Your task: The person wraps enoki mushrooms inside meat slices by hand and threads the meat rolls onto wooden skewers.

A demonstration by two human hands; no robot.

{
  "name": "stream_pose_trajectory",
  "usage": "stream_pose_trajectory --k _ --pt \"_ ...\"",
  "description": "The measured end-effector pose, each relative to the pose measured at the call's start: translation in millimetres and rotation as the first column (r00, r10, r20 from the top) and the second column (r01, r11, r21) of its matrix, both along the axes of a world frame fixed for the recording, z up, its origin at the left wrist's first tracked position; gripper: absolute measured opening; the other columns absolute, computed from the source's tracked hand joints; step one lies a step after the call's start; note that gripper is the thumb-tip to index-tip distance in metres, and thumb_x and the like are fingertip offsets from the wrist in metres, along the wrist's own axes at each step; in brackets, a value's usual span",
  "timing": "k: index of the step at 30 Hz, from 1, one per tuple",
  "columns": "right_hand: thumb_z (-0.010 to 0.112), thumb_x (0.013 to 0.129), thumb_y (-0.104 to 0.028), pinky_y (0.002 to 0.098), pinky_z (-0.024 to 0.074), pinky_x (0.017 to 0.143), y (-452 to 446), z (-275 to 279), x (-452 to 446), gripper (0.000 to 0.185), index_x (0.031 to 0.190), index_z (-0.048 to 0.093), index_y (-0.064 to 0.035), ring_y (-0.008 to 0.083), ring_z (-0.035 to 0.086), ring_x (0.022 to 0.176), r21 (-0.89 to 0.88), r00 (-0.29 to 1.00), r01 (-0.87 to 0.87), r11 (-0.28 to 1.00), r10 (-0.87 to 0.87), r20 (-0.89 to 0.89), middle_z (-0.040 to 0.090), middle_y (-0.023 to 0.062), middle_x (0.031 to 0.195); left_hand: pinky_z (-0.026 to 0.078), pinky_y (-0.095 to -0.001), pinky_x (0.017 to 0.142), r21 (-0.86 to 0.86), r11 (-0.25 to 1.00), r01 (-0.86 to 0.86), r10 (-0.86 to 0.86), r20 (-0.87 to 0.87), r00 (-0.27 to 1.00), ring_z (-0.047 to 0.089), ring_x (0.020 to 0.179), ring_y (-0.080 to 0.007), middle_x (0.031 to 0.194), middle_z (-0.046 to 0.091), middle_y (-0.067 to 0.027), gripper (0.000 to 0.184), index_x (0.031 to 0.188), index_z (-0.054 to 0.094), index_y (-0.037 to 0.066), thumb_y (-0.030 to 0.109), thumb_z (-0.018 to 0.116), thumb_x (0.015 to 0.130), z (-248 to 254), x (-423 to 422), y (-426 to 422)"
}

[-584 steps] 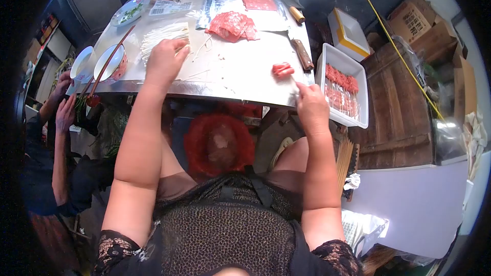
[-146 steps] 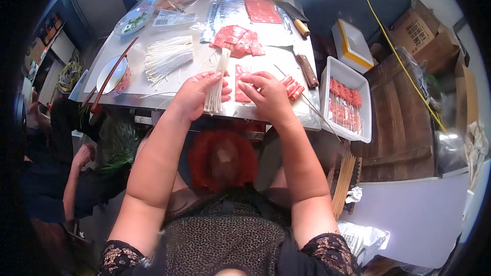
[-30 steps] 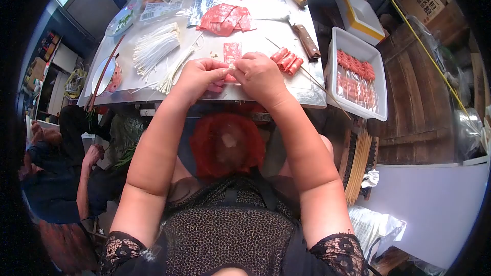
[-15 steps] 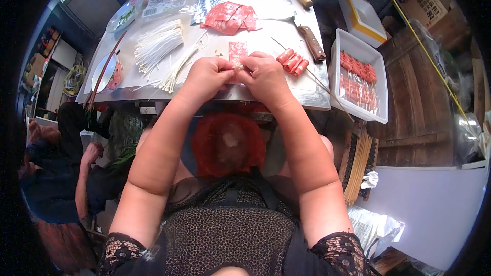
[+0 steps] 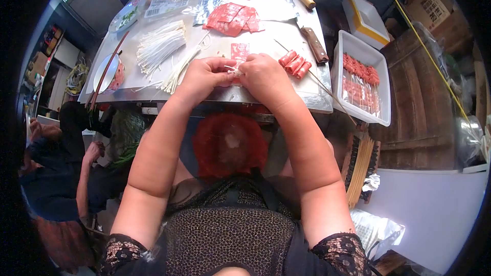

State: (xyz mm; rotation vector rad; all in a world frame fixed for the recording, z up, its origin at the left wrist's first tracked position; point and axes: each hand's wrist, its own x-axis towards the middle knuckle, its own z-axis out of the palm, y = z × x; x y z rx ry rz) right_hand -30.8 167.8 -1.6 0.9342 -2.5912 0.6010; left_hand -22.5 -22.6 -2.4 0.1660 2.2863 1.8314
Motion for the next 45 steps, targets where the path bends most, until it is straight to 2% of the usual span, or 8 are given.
stream_pose_trajectory --k 10,15,22,24,31,36,43,45 --pt "0.065 0.079 -0.014 0.0427 0.0530 0.081 -0.6 -8.5 -4.5 0.011 0.078 0.070 -0.0046 0.0326 0.065 0.088 0.099 0.999 0.009 0.995 -0.006 -0.035 0.066 0.0141 0.085 0.054 -0.0219 0.069 0.086 0.995 -0.057 0.052 0.065 0.997 0.066 0.076 -0.0088 0.088 0.073 -0.0060 0.023 0.107 0.072 -0.003 0.011 0.074 0.088 2.7 6.1 12.3" --pt "0.066 0.083 -0.017 0.0434 0.0523 0.080 6.9 -2.1 -7.0 0.015 0.081 0.071 -0.0041 0.0350 0.065 0.085 -0.181 0.978 -0.020 0.983 0.057 0.201 0.065 0.0165 0.085 0.050 -0.0213 0.062 -0.067 0.992 -0.111 0.110 -0.027 0.994 0.061 0.066 -0.0066 0.084 0.072 -0.0045 0.017 0.099 0.073 -0.002 0.012 0.073 0.089 -0.9 2.8 13.8" --pt "0.073 0.083 -0.023 0.0399 0.0520 0.078 10.0 -10.6 -10.9 0.021 0.092 0.074 -0.0038 0.0316 0.064 0.084 -0.099 0.981 -0.050 0.994 0.068 0.183 0.064 0.0142 0.081 0.048 -0.0214 0.058 -0.171 0.980 -0.104 0.095 -0.058 0.994 0.059 0.064 -0.0057 0.082 0.072 -0.0030 0.021 0.103 0.073 -0.003 0.013 0.073 0.088 -4.6 1.1 10.9" --pt "0.072 0.081 -0.018 0.0403 0.0519 0.077 8.2 -10.1 -8.1 0.016 0.089 0.073 -0.0039 0.0310 0.063 0.083 -0.147 0.988 -0.046 0.988 0.066 0.140 0.064 0.0130 0.081 0.049 -0.0218 0.060 -0.309 0.949 -0.067 0.036 -0.104 0.994 0.059 0.065 -0.0055 0.083 0.071 -0.0017 0.023 0.107 0.073 -0.002 0.012 0.072 0.089 1.3 3.1 11.1" --pt "0.067 0.082 -0.015 0.0426 0.0529 0.078 7.8 -11.5 -10.2 0.009 0.079 0.071 -0.0073 0.0310 0.065 0.084 -0.151 0.993 -0.082 0.985 0.094 0.075 0.065 0.0130 0.083 0.051 -0.0260 0.069 -0.256 0.955 0.148 -0.135 0.067 0.989 0.061 0.074 -0.0076 0.086 0.069 -0.0020 0.029 0.114 0.073 0.003 0.005 0.071 0.085 20.7 7.2 -3.6" --pt "0.070 0.079 -0.010 0.0406 0.0518 0.076 8.2 -12.8 -10.3 0.008 0.084 0.071 -0.0040 0.0302 0.063 0.083 -0.163 0.992 -0.078 0.984 0.093 0.086 0.063 0.0117 0.080 0.051 -0.0284 0.073 -0.498 0.867 -0.014 -0.153 -0.292 0.944 0.064 0.076 -0.0121 0.089 0.073 -0.0082 0.026 0.108 0.075 0.005 0.008 0.075 0.082 7.6 4.5 3.0" --pt "0.068 0.082 -0.018 0.0437 0.0526 0.078 7.4 -11.3 -8.7 0.011 0.080 0.072 -0.0079 0.0315 0.065 0.085 -0.171 0.994 -0.043 0.984 0.059 0.089 0.065 0.0137 0.084 0.052 -0.0306 0.073 -0.450 0.891 -0.067 -0.095 -0.330 0.939 0.067 0.075 -0.0163 0.087 0.073 -0.0126 0.021 0.102 0.076 0.005 0.016 0.075 0.085 2.0 1.4 5.6" --pt "0.070 0.082 -0.015 0.0417 0.0524 0.078 6.5 -8.1 -4.1 0.011 0.084 0.074 -0.0046 0.0311 0.065 0.085 -0.149 0.988 0.126 0.981 -0.109 0.113 0.066 0.0134 0.083 0.052 -0.0312 0.073 -0.503 0.860 -0.085 -0.117 -0.357 0.927 0.067 0.075 -0.0180 0.087 0.072 -0.0140 0.023 0.101 0.076 0.004 0.021 0.075 0.086 0.7 -0.6 7.1"
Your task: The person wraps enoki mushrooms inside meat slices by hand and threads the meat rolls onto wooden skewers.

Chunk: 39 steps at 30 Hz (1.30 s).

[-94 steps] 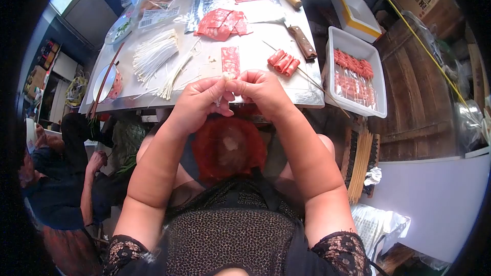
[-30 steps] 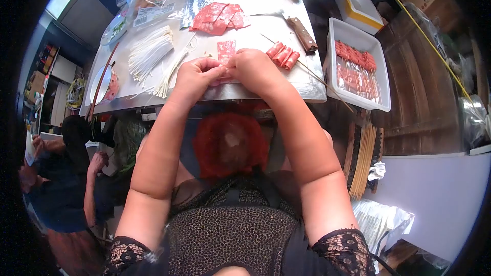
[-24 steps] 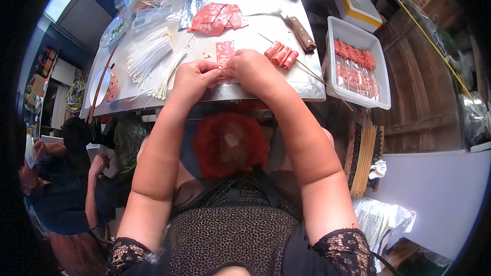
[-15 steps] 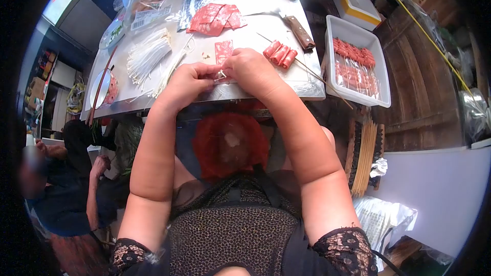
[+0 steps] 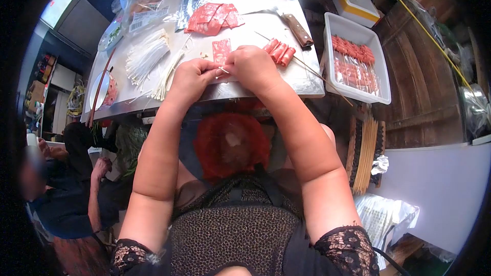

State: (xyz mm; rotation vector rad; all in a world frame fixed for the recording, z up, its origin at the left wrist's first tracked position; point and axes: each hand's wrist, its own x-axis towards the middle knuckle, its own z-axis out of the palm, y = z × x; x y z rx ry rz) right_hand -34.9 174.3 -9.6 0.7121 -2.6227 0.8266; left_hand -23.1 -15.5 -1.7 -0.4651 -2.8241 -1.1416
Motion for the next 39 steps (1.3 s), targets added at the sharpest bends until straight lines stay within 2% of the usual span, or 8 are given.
stream_pose_trajectory --k 4,13,15,21,28,31,33,39 --pt "0.069 0.081 -0.013 0.0407 0.0526 0.078 3.4 -7.4 -1.5 0.009 0.085 0.074 -0.0056 0.0303 0.064 0.084 -0.008 0.998 -0.034 0.999 0.033 -0.044 0.065 0.0119 0.082 0.052 -0.0332 0.074 -0.036 0.999 -0.015 0.015 0.001 1.000 0.067 0.077 -0.0205 0.085 0.071 -0.0137 0.023 0.098 0.076 0.005 0.024 0.074 0.086 0.2 -1.4 2.3" --pt "0.066 0.081 -0.018 0.0390 0.0533 0.078 11.2 -7.8 7.5 0.012 0.085 0.068 -0.0066 0.0271 0.062 0.087 0.219 0.906 -0.183 0.959 0.250 -0.340 0.062 0.0082 0.085 0.051 -0.0425 0.077 -0.148 0.989 -0.023 -0.028 -0.332 0.943 0.064 0.081 -0.0320 0.085 0.066 -0.0147 0.015 0.086 0.075 0.005 0.019 0.071 0.085 -13.3 6.6 11.2" --pt "0.065 0.079 -0.010 0.0365 0.0532 0.079 11.6 -8.5 7.8 0.021 0.100 0.067 -0.0104 0.0253 0.061 0.088 0.391 0.896 -0.130 0.911 0.277 -0.348 0.062 0.0068 0.090 0.050 -0.0450 0.080 -0.230 0.973 -0.010 -0.079 -0.378 0.923 0.062 0.083 -0.0339 0.086 0.065 -0.0148 0.013 0.087 0.073 0.004 0.016 0.068 0.086 -12.0 9.7 11.4" --pt "0.068 0.079 -0.013 0.0376 0.0537 0.078 7.0 -17.1 -1.4 0.012 0.091 0.070 -0.0100 0.0270 0.062 0.084 0.149 0.932 -0.156 0.976 0.195 -0.305 0.063 0.0081 0.086 0.049 -0.0444 0.085 -0.342 0.938 0.056 -0.182 -0.349 0.919 0.060 0.092 -0.0347 0.092 0.065 -0.0135 0.016 0.097 0.072 0.006 0.018 0.066 0.089 -0.4 14.7 5.1" --pt "0.068 0.082 -0.017 0.0405 0.0531 0.081 7.9 -12.0 -0.6 0.011 0.084 0.071 -0.0066 0.0296 0.063 0.087 0.058 0.952 -0.170 0.984 0.179 -0.249 0.064 0.0097 0.086 0.049 -0.0432 0.084 -0.244 0.968 0.058 -0.145 -0.354 0.924 0.060 0.093 -0.0344 0.090 0.065 -0.0128 0.016 0.094 0.073 0.005 0.018 0.066 0.089 -9.1 -1.9 -0.4" --pt "0.070 0.082 -0.018 0.0407 0.0527 0.082 13.5 -9.3 1.3 0.014 0.089 0.073 -0.0063 0.0305 0.064 0.088 0.153 0.973 -0.153 0.976 0.176 -0.152 0.065 0.0108 0.087 0.050 -0.0383 0.076 -0.277 0.955 0.108 -0.193 -0.299 0.934 0.063 0.082 -0.0276 0.083 0.066 -0.0111 0.017 0.093 0.074 0.004 0.019 0.068 0.089 3.8 2.7 -1.9" --pt "0.071 0.082 -0.018 0.0409 0.0527 0.080 20.7 -3.1 7.4 0.014 0.090 0.073 -0.0064 0.0320 0.065 0.087 0.061 0.951 -0.308 0.950 0.305 0.044 0.067 0.0119 0.087 0.049 -0.0333 0.065 -0.010 0.988 0.154 -0.148 0.214 0.965 0.061 0.068 -0.0177 0.074 0.065 -0.0078 0.020 0.094 0.074 0.003 0.021 0.072 0.087 20.5 11.9 -2.5" --pt "0.072 0.081 -0.017 0.0411 0.0531 0.076 14.9 -1.5 15.5 0.012 0.087 0.073 -0.0065 0.0321 0.065 0.084 -0.185 0.972 -0.220 0.958 0.232 0.046 0.066 0.0117 0.086 0.045 -0.0279 0.055 0.028 0.999 0.034 -0.042 0.359 0.932 0.056 0.060 -0.0094 0.070 0.065 -0.0020 0.022 0.091 0.074 0.002 0.022 0.079 0.081 27.7 3.2 -2.3"
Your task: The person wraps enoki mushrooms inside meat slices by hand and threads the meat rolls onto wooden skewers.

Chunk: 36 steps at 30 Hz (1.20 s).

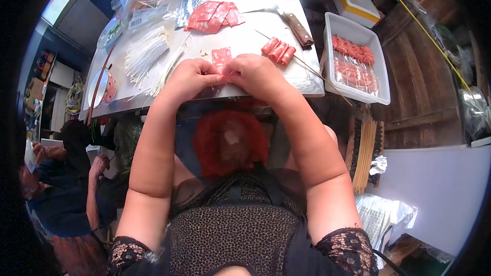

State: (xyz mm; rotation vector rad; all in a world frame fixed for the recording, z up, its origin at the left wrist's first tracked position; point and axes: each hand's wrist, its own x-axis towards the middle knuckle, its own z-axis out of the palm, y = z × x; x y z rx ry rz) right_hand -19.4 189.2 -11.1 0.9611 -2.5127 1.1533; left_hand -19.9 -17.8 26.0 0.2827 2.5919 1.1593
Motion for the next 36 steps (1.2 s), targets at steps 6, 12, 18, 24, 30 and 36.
stream_pose_trajectory --k 6,12,18,24,30,36 --pt "0.073 0.080 -0.016 0.0422 0.0532 0.076 -4.8 -3.3 3.2 0.010 0.086 0.073 -0.0078 0.0318 0.064 0.084 0.033 0.981 -0.002 0.999 0.009 -0.194 0.064 0.0109 0.083 0.044 -0.0241 0.054 0.165 0.982 -0.092 0.073 0.120 0.990 0.056 0.061 -0.0062 0.072 0.066 0.0012 0.017 0.087 0.073 0.004 0.018 0.082 0.079 -1.6 -3.9 -5.3" --pt "0.073 0.080 -0.018 0.0420 0.0533 0.076 -5.6 -5.2 -0.7 0.012 0.085 0.073 -0.0071 0.0305 0.064 0.085 0.056 0.984 -0.011 0.998 0.020 -0.178 0.065 0.0105 0.085 0.049 -0.0288 0.063 0.069 0.997 -0.019 0.027 -0.119 0.992 0.061 0.068 -0.0120 0.076 0.068 -0.0033 0.017 0.092 0.074 0.004 0.017 0.077 0.082 -7.6 6.7 -2.6" --pt "0.071 0.082 -0.021 0.0416 0.0534 0.077 -7.9 -8.2 -5.4 0.014 0.083 0.073 -0.0068 0.0303 0.064 0.086 0.138 0.968 0.084 0.987 -0.049 -0.244 0.064 0.0098 0.085 0.051 -0.0381 0.076 -0.138 0.987 0.085 -0.135 -0.415 0.900 0.065 0.085 -0.0306 0.092 0.065 -0.0145 0.018 0.097 0.073 0.004 0.017 0.072 0.085 -11.2 15.3 -2.3" --pt "0.073 0.081 -0.022 0.0409 0.0528 0.080 -9.9 -7.3 -10.0 0.022 0.100 0.070 -0.0104 0.0295 0.064 0.089 0.028 0.956 0.089 0.996 -0.077 -0.284 0.065 0.0100 0.091 0.050 -0.0414 0.082 -0.230 0.970 0.078 -0.190 -0.518 0.834 0.064 0.090 -0.0339 0.093 0.065 -0.0168 0.019 0.098 0.071 0.003 0.019 0.068 0.088 -21.7 2.9 -2.9" --pt "0.074 0.081 -0.020 0.0432 0.0517 0.079 -11.7 18.0 8.7 0.025 0.103 0.069 -0.0100 0.0314 0.065 0.089 0.074 0.977 0.073 0.995 -0.086 0.194 0.067 0.0130 0.090 0.051 -0.0387 0.078 -0.199 0.965 0.169 -0.218 -0.263 0.940 0.065 0.089 -0.0289 0.091 0.065 -0.0164 0.017 0.098 0.068 0.001 0.016 0.065 0.090 -3.5 9.2 -3.2" --pt "0.073 0.084 -0.024 0.0433 0.0519 0.077 -3.9 15.7 7.4 0.016 0.087 0.074 -0.0088 0.0319 0.065 0.087 0.109 0.999 -0.034 0.993 0.036 -0.018 0.067 0.0116 0.088 0.052 -0.0354 0.077 -0.112 0.972 0.208 -0.215 -0.053 0.975 0.063 0.086 -0.0222 0.094 0.064 -0.0126 0.023 0.105 0.068 0.002 0.007 0.071 0.083 -0.2 8.6 -8.5"
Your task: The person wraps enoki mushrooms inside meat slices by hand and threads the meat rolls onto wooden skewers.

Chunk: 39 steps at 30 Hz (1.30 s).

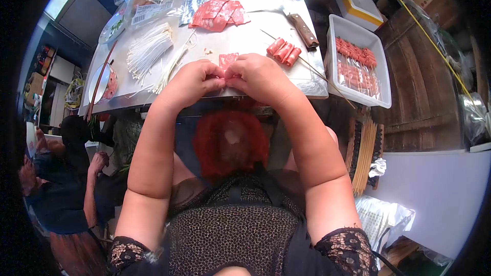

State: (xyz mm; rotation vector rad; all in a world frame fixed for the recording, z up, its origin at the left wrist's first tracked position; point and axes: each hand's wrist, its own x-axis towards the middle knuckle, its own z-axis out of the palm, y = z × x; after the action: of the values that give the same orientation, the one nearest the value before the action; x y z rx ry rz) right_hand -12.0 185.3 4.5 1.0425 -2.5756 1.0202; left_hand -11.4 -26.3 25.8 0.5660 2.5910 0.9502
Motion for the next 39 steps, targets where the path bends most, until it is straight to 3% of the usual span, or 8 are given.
stream_pose_trajectory --k 2,4,8,14,16,28,34,39 --pt "0.072 0.084 -0.026 0.0433 0.0521 0.077 -2.6 -1.2 -3.0 0.017 0.088 0.075 -0.0097 0.0316 0.065 0.087 0.023 0.999 0.034 0.999 -0.033 -0.009 0.067 0.0114 0.088 0.052 -0.0352 0.077 0.071 0.997 0.016 -0.014 -0.029 0.999 0.063 0.086 -0.0216 0.097 0.064 -0.0110 0.031 0.110 0.068 0.003 0.004 0.074 0.079 -4.0 -0.9 -5.7" --pt "0.071 0.085 -0.028 0.0433 0.0523 0.077 -2.8 -2.7 -5.8 0.019 0.088 0.076 -0.0106 0.0314 0.065 0.087 0.044 0.997 0.069 0.997 -0.069 -0.017 0.067 0.0111 0.088 0.052 -0.0327 0.077 0.101 0.995 0.026 -0.001 -0.237 0.971 0.062 0.087 -0.0194 0.100 0.061 -0.0079 0.046 0.119 0.065 0.005 -0.001 0.077 0.075 -4.4 2.9 -8.0" --pt "0.069 0.086 -0.031 0.0429 0.0526 0.077 -2.3 -6.2 -9.6 0.020 0.091 0.077 -0.0119 0.0309 0.065 0.088 0.040 0.994 0.100 0.994 -0.098 -0.037 0.067 0.0107 0.089 0.052 -0.0311 0.077 0.184 0.983 -0.015 0.054 -0.207 0.977 0.061 0.087 -0.0173 0.099 0.060 -0.0070 0.051 0.123 0.062 0.006 0.001 0.078 0.075 -9.0 6.1 -12.6" --pt "0.069 0.087 -0.030 0.0426 0.0528 0.078 -1.6 -10.2 -11.1 0.020 0.091 0.076 -0.0119 0.0308 0.065 0.087 0.042 0.993 0.108 0.993 -0.106 -0.049 0.067 0.0106 0.090 0.052 -0.0344 0.078 0.166 0.984 -0.059 0.096 -0.225 0.970 0.063 0.084 -0.0211 0.096 0.062 -0.0083 0.030 0.110 0.070 0.005 0.005 0.074 0.080 -17.7 4.3 -8.8" --pt "0.069 0.087 -0.030 0.0425 0.0528 0.078 -1.4 -10.1 -10.5 0.020 0.091 0.076 -0.0118 0.0307 0.065 0.087 0.033 0.993 0.106 0.994 -0.104 -0.048 0.067 0.0107 0.090 0.052 -0.0375 0.077 0.007 0.997 -0.075 0.071 -0.393 0.917 0.065 0.084 -0.0276 0.093 0.064 -0.0119 0.018 0.101 0.073 0.005 0.012 0.070 0.085 -17.6 5.5 -7.1" --pt "0.069 0.087 -0.031 0.0419 0.0527 0.078 -2.1 -10.6 -10.4 0.020 0.089 0.076 -0.0116 0.0305 0.065 0.086 0.020 0.993 0.101 0.995 -0.100 -0.057 0.066 0.0112 0.089 0.053 -0.0438 0.079 -0.094 0.988 -0.123 0.054 -0.534 0.843 0.065 0.088 -0.0330 0.090 0.066 -0.0129 0.014 0.085 0.072 0.007 0.019 0.064 0.085 -19.4 10.4 1.1" --pt "0.070 0.087 -0.032 0.0424 0.0527 0.077 -2.1 -11.0 -10.3 0.022 0.087 0.075 -0.0111 0.0303 0.065 0.086 0.013 0.993 0.099 0.995 -0.098 -0.058 0.066 0.0111 0.088 0.051 -0.0432 0.081 -0.127 0.986 -0.108 0.022 -0.543 0.839 0.064 0.090 -0.0343 0.094 0.066 -0.0146 0.018 0.091 0.069 0.005 0.019 0.060 0.087 -18.9 8.8 2.2" --pt "0.070 0.086 -0.035 0.0422 0.0525 0.076 -2.5 -12.5 -10.6 0.024 0.088 0.076 -0.0117 0.0303 0.065 0.085 0.010 0.993 0.095 0.995 -0.095 -0.065 0.066 0.0112 0.086 0.051 -0.0399 0.079 0.008 0.988 -0.156 0.141 -0.473 0.870 0.064 0.088 -0.0320 0.092 0.065 -0.0150 0.015 0.092 0.069 0.003 0.014 0.061 0.087 -22.7 2.4 -8.1"
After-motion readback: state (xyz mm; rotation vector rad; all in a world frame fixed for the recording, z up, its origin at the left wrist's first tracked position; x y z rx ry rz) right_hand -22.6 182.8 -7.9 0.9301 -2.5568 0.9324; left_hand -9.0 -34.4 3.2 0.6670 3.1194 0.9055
